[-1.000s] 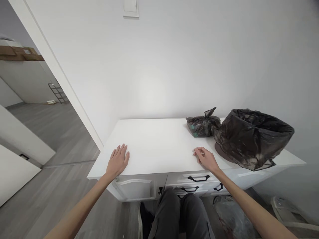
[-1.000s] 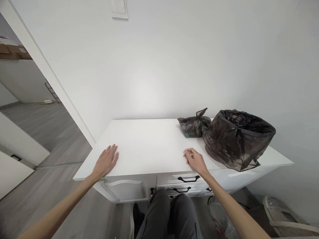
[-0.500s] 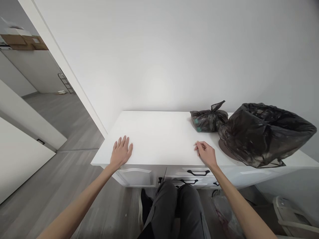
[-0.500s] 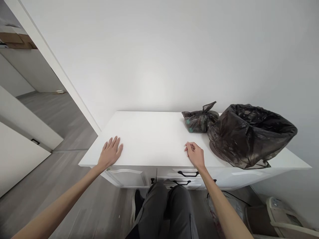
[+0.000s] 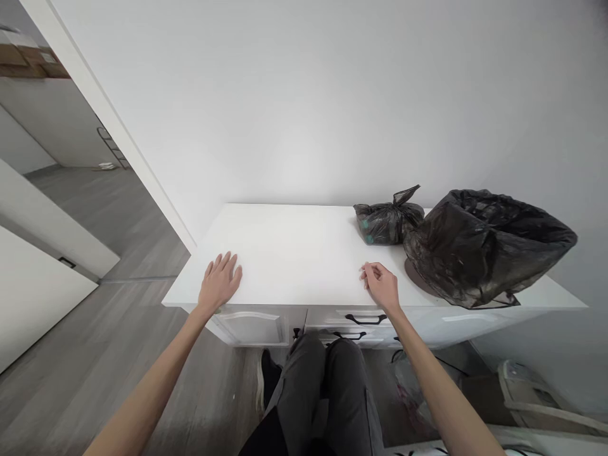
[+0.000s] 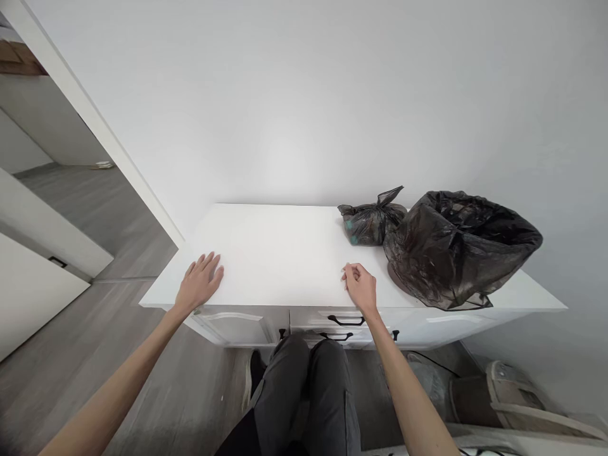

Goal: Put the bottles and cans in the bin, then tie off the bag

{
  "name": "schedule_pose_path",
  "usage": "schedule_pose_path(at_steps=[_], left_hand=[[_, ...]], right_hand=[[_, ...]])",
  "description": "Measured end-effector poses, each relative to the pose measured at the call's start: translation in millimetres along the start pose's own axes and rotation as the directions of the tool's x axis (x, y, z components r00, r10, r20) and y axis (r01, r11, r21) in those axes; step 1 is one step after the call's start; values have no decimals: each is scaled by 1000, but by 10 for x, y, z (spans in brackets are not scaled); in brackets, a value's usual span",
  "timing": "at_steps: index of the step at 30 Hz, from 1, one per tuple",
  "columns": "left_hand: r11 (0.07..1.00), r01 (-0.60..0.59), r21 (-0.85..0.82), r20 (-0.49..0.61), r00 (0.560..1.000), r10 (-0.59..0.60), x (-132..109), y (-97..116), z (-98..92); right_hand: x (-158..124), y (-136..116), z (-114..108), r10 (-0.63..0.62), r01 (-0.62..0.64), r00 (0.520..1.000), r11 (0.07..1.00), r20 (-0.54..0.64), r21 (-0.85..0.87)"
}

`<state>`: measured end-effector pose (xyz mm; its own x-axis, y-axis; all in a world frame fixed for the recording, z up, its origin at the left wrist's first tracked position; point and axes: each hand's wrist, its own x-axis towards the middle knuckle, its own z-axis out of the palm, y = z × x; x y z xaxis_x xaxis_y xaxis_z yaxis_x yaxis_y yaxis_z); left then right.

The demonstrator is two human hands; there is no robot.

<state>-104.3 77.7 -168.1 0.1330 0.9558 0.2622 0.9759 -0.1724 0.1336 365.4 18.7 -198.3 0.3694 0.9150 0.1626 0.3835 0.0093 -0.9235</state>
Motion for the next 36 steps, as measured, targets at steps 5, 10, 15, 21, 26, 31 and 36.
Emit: schedule_pose_path(at_steps=[5, 10, 15, 21, 26, 31, 36], left_hand=[[1000, 7, 19, 1, 1000, -7, 7, 19, -14], [1000, 15, -6, -21, 1000, -15, -2, 45, -35], [1000, 10, -4, -27, 1000, -10, 1, 42, -15], [1000, 9, -13, -41, 999, -9, 24, 15, 7], [1000, 15, -12, -41, 999, -15, 27, 24, -22], [1000, 6, -12, -23, 1000, -6, 16, 29, -55], [1000, 12, -28, -40, 999, -13, 11, 28, -64]], right_hand=[[-2, -16, 4, -16, 16, 1000, 1000, -12, 14], [-23, -65, -15, -25, 25, 1000, 1000, -4, 4], [-27, -57, -31, -26, 26, 1000, 1000, -3, 9], [3, -15, -11, -32, 32, 999, 999, -5, 34], [7, -71, -15, -22, 21, 1000, 999, 9, 33], [-13, -167, -24, 0, 0, 1000, 1000, 13, 19], [-33, -199, -1, -19, 19, 1000, 999, 5, -29]])
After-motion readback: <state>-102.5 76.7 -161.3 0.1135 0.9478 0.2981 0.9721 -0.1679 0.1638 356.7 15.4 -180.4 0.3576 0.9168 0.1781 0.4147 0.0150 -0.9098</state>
